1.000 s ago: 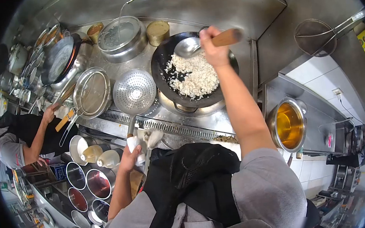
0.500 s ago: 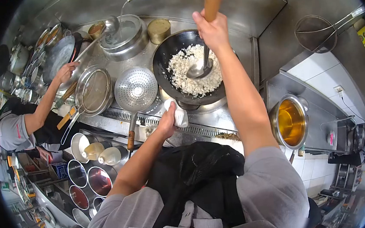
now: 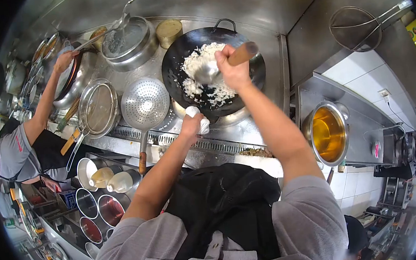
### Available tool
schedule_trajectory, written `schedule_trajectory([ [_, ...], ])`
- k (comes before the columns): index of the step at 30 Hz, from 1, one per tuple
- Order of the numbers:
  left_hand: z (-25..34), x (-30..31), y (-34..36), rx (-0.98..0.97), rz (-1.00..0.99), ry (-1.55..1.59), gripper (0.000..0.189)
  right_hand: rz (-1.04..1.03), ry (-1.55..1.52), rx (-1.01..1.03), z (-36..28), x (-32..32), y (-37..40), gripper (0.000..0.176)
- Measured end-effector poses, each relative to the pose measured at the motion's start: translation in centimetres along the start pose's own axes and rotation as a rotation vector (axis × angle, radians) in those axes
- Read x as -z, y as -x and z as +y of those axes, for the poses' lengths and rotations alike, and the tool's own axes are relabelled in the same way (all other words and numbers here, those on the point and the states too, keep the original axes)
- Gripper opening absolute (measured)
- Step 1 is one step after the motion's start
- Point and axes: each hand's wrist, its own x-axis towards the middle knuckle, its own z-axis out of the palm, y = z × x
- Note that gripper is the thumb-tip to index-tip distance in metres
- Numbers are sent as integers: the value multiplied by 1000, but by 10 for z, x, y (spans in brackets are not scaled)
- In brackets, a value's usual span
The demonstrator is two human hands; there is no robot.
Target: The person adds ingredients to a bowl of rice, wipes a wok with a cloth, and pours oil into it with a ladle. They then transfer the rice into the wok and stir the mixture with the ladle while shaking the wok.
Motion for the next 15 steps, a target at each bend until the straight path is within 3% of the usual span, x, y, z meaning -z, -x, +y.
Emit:
schedule_trajectory([
  [2,5,2,6,10,-43,-3,11,-2,23,-60,-3,14,-18,27],
  [3,4,3,2,7,-46,-5,11,63,-182,-96,-37,13,-24,35],
  [6,-2,9,-4,-45,-70,-29,12,168,-43,-41,-86,21,-11,33],
  [8,0,10,5,-33,-95,-21,17,139,-38,-64,-18,20,-1,31],
  [9,4,11,7,-33,-109,-122,24,-52,-257,-100,-16,18,-8,30],
  [10,7,15,10,-39,-113,-129,24,-46,-259,-92,-16,23,-16,30],
  [12,12,16,16,27,-117,-196,30,78,-319,-109,-38,38,-37,30],
  [14,-4,16,3,-49,-85,-89,37,147,-233,8,-86,53,-39,28],
  [15,6,11,12,46,-103,-11,35,247,-173,14,-83,52,-35,26],
])
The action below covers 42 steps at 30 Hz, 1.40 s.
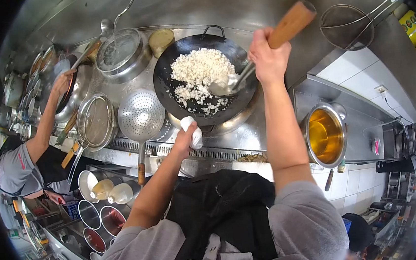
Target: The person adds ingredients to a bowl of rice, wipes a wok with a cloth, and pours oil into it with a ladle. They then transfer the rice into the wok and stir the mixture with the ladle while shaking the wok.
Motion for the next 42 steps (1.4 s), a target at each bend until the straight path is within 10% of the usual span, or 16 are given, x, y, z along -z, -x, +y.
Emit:
schedule_trajectory([
  [4,-12,-7,-17,64,-20,82,19,-77,-190,-118,103,21,-15,22],
  [11,-3,-5,-20,-10,58,11,18,324,47,175,31,21,-38,26],
  [13,5,-6,-13,53,79,-44,20,308,-80,-16,95,23,-35,28],
  [17,-6,8,-26,-47,84,-118,24,202,58,-148,19,-1,-82,29],
  [21,-6,8,-29,-93,110,-120,24,153,-165,293,46,3,-44,20],
  [23,-12,10,-28,-90,107,-127,24,192,-101,76,133,0,-27,19],
  [27,-11,16,-38,-83,77,-203,23,108,91,-187,35,-34,-88,20],
  [31,1,10,-30,-106,115,-122,24,-24,-123,113,56,-12,-71,21],
  [33,2,7,-25,-107,149,-208,26,258,4,144,111,-22,-47,24],
  [37,7,9,-19,-73,106,-169,28,81,32,-196,51,-43,-95,28],
  [42,-9,15,-35,-150,177,-204,28,-95,-145,195,61,-45,-34,27],
])
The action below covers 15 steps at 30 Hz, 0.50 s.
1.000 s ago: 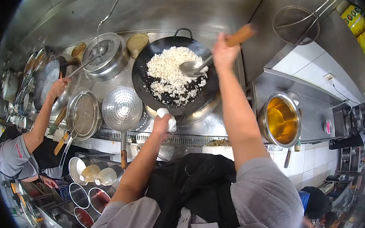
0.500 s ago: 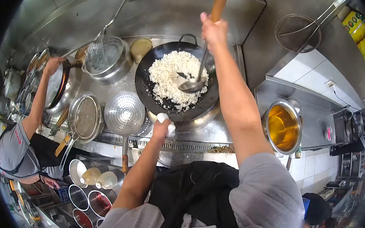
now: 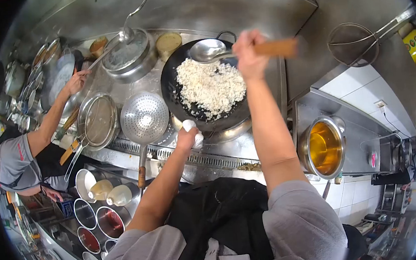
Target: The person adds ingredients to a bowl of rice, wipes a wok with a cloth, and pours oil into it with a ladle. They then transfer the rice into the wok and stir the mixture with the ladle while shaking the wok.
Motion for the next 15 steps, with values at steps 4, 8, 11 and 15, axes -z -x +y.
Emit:
schedule_trajectory([
  [4,11,2,3,17,-1,-7,30,-140,258,-295,39,-17,19,32],
  [8,25,2,16,20,11,13,28,-206,180,-75,-55,-53,21,30],
  [11,19,3,12,18,14,-7,28,-306,245,-18,-4,-25,65,30],
  [15,3,1,6,21,5,58,27,-432,683,-140,-1,-59,51,30],
])
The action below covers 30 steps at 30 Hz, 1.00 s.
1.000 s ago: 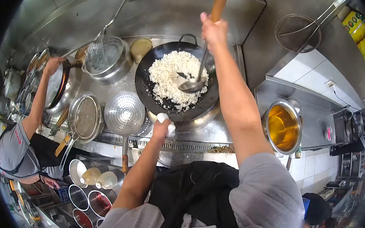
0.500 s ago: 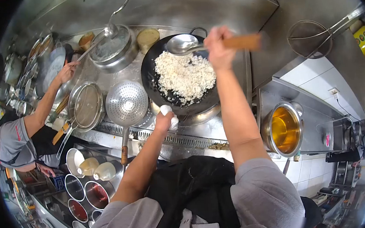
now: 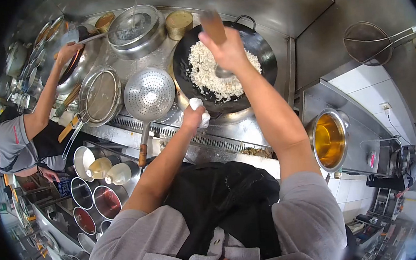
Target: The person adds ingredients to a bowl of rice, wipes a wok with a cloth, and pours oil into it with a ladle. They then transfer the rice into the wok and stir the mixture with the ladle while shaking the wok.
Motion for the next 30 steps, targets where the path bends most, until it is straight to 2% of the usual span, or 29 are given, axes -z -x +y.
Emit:
schedule_trajectory([
  [1,-2,0,-3,3,12,-24,27,42,-24,1,-31,7,-1,32],
  [4,13,0,2,1,20,-48,27,37,-206,37,-57,23,21,34],
  [6,11,1,7,-3,12,-51,27,92,-394,-66,17,-11,40,34],
  [8,1,1,-8,-6,-16,-32,27,90,-272,-9,74,-8,29,32],
  [10,5,2,-3,-21,-27,-61,26,73,-213,-150,41,22,6,31],
  [12,5,6,-8,-5,-70,-72,26,220,-286,-230,-16,50,-2,27],
  [14,2,10,-16,3,-123,-77,26,274,-342,-248,-20,65,11,33],
  [16,2,10,-17,48,-171,-38,26,301,-326,-194,52,37,30,31],
  [17,4,8,-19,39,-177,-37,26,153,-520,-161,86,36,27,28],
  [18,5,12,-18,74,-180,-74,27,162,-523,-158,85,39,17,28],
  [20,11,16,-21,138,-196,-147,27,312,-537,-213,58,57,-12,24],
  [21,-4,19,-34,100,-219,-153,27,430,-588,-266,15,72,-19,25],
  [22,-1,17,-34,96,-218,-147,27,445,-516,-154,4,91,-21,25],
  [24,2,18,-27,72,-196,-96,28,384,-595,-98,3,124,-14,17],
  [26,4,19,-28,70,-165,-124,27,607,-453,-181,22,88,2,25],
  [27,12,19,-22,97,-171,-139,27,593,-316,-323,87,57,9,26],
  [28,17,16,-18,122,-180,-152,26,343,-590,-129,97,52,17,25],
  [30,5,21,-22,87,-198,-133,26,231,-689,-177,100,50,-4,24],
])
